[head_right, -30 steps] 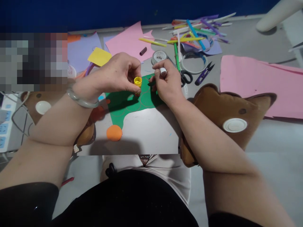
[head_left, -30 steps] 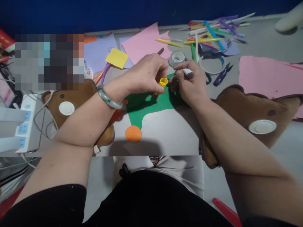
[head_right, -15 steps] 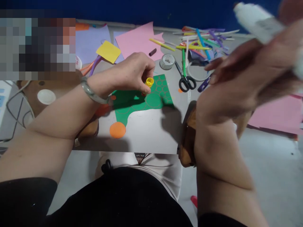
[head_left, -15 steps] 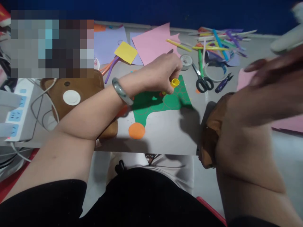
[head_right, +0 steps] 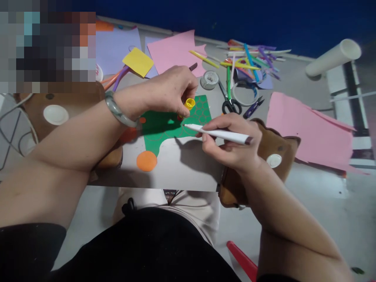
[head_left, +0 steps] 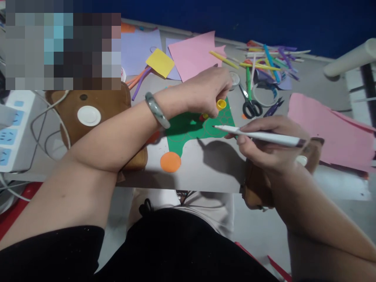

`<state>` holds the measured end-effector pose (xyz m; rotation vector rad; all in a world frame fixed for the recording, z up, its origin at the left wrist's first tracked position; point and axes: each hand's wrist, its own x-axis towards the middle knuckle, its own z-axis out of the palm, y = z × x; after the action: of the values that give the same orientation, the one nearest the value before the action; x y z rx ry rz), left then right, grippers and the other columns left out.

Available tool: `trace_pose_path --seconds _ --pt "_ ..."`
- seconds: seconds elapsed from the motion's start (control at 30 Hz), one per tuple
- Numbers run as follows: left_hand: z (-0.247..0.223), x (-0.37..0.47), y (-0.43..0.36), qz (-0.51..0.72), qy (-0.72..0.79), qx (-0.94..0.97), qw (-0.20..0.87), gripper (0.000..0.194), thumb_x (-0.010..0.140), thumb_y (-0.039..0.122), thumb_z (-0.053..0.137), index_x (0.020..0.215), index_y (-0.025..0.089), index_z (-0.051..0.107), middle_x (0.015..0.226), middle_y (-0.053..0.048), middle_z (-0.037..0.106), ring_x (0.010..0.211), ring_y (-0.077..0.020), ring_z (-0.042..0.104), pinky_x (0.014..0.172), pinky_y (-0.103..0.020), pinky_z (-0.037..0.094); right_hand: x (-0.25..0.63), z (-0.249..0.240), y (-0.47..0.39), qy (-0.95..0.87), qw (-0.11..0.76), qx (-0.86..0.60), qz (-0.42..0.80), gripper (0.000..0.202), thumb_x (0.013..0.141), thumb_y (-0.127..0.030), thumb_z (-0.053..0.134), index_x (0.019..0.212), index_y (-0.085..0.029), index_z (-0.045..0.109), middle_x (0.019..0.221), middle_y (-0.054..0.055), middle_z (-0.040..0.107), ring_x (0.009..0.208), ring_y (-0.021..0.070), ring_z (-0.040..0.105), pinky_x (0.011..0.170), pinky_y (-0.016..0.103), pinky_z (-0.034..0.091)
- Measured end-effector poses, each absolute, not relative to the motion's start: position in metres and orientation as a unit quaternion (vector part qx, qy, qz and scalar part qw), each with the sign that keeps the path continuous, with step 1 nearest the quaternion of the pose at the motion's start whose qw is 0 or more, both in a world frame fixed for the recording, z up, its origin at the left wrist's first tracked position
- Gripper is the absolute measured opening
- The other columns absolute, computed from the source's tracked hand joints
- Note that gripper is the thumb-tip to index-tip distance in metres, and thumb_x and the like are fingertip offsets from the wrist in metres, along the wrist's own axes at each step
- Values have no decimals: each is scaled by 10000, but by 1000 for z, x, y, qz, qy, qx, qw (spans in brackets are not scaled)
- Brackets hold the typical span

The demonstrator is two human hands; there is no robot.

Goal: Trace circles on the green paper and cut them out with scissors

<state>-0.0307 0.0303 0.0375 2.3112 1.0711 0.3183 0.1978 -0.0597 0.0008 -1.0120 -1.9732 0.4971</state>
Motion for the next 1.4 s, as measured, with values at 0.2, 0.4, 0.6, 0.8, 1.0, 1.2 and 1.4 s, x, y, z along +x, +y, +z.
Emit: trace_pose_path --seconds 0.2,0.4,0.6,0.8,1.0,1.2,1.4 --pt "40 -31 29 115 396 864 288 244 715 0 766 949 55 801 996 -103 794 928 -217 698 811 -347 511 183 -21 -57 -896 353 -271 10 104 954 -167 692 1044 -216 672 792 4 781 616 132 714 555 232 514" --pt "39 -32 29 112 386 863 307 281 781 77 874 1044 19 794 1126 -151 794 1087 -270 689 977 -425 529 185 -39 -57 -942 260 -205 53 291 945 -54 603 1168 -241 589 863 7 764 700 174 714 604 290 550" --pt "38 -32 31 113 394 851 328 239 752 123 879 976 96 799 1082 -116 796 1129 -314 718 988 -438 547 189 -42 -60 -943 206 -251 77 172 991 -133 577 1055 -276 647 837 25 760 690 189 700 608 317 553" --pt "39 -32 29 138 387 858 307 182 700 14 815 837 124 767 952 -86 790 983 -250 698 879 -381 549 189 -44 -59 -940 235 -227 98 150 987 -169 597 1077 -270 660 836 27 761 673 197 690 605 327 561" --pt "41 -34 28 136 385 867 284 158 698 17 759 812 125 756 926 -67 790 892 -188 651 810 -328 514 193 -49 -60 -919 210 -288 168 105 974 -223 638 1005 -304 696 795 22 741 685 204 691 635 347 581" --pt "47 -32 27 92 406 865 281 146 716 38 755 835 122 769 896 -46 768 878 -199 696 789 -312 513 193 -50 -59 -925 225 -271 143 142 959 -195 636 1048 -299 677 781 15 750 688 209 714 628 343 582" --pt "46 -34 26 127 393 863 290 153 704 15 740 845 67 772 814 -47 763 766 -121 566 774 -305 459 193 -51 -60 -925 210 -286 135 133 947 -172 628 1018 -276 673 797 30 766 710 218 731 634 351 594"
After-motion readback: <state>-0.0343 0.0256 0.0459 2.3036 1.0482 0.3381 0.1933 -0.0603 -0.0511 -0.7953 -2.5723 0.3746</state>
